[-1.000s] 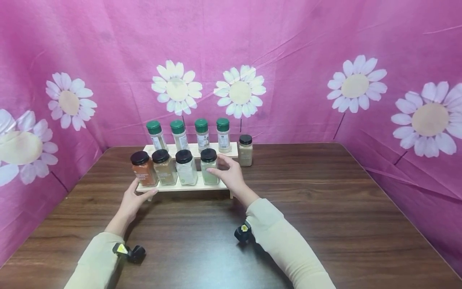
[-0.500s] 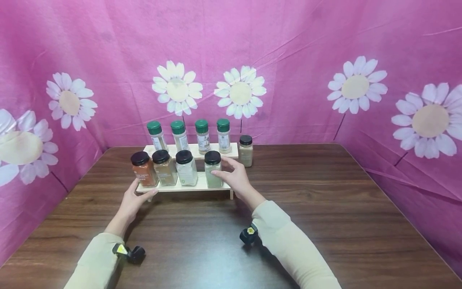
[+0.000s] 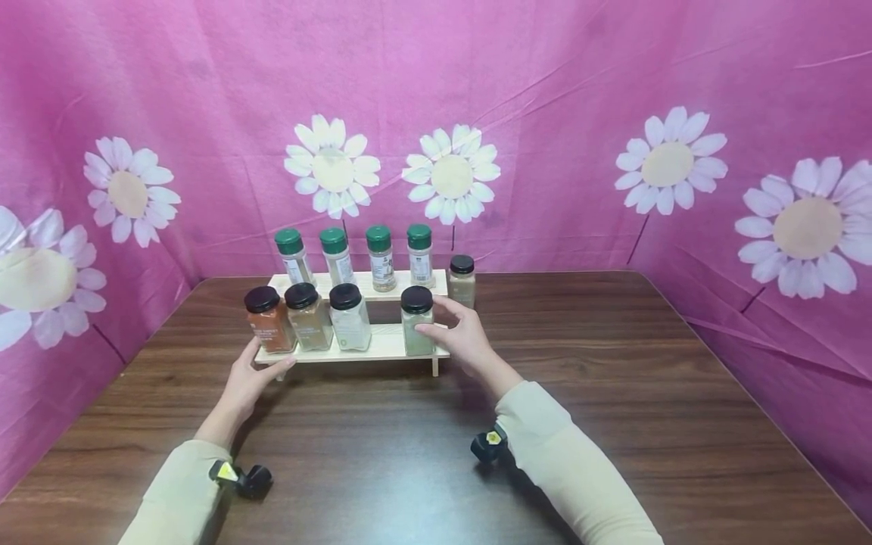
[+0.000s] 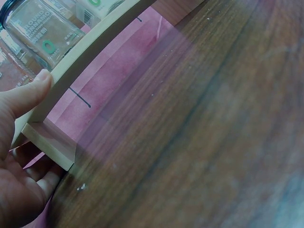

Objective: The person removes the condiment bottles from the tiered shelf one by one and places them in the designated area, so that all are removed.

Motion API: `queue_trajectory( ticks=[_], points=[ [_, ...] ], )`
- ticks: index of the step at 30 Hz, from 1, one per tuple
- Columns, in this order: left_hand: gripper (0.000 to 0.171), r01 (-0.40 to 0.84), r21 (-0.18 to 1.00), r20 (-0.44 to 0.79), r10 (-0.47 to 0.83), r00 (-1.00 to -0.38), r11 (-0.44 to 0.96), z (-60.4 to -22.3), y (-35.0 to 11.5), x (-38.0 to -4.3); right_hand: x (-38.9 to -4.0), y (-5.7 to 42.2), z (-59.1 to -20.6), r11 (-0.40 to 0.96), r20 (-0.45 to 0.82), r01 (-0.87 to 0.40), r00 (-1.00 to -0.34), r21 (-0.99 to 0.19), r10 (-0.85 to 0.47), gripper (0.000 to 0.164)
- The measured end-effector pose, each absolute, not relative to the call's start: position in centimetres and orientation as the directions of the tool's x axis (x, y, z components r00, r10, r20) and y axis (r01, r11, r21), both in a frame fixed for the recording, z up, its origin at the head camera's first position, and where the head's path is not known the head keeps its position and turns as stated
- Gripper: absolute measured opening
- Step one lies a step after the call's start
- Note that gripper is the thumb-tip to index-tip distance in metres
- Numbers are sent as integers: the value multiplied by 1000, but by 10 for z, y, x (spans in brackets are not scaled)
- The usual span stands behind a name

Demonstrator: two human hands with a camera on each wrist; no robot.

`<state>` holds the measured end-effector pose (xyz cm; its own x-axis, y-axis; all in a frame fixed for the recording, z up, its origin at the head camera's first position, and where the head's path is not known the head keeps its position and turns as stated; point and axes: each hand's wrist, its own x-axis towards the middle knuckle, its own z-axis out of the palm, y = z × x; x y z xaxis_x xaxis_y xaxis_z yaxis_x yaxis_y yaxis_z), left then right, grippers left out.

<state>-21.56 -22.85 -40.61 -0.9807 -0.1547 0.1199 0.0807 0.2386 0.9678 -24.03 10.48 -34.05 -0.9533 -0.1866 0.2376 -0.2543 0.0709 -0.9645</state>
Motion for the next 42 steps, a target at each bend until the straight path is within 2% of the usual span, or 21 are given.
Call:
queue_trajectory(
  ticks=[9,30,37,42],
  points=[
    [76,85,968,125,-157,-980,238,-408,-230,-216,-238,116,-339,57,236,-252,-950,-966,-203,51],
    [77,84,966,124,-154,-980,243,-409,-230,-217,-237,174,-350,147,345,-374,-919,-916,-191,46],
    [79,73,965,115,-153,-981,253,-407,-230,-216,-239,195,-349,72,342,-360,-922,-930,-181,40],
    [80,68,965,110,-154,-982,255,-406,-230,-215,-245,206,-346,84,307,-325,-935,-942,-177,39]
  ],
)
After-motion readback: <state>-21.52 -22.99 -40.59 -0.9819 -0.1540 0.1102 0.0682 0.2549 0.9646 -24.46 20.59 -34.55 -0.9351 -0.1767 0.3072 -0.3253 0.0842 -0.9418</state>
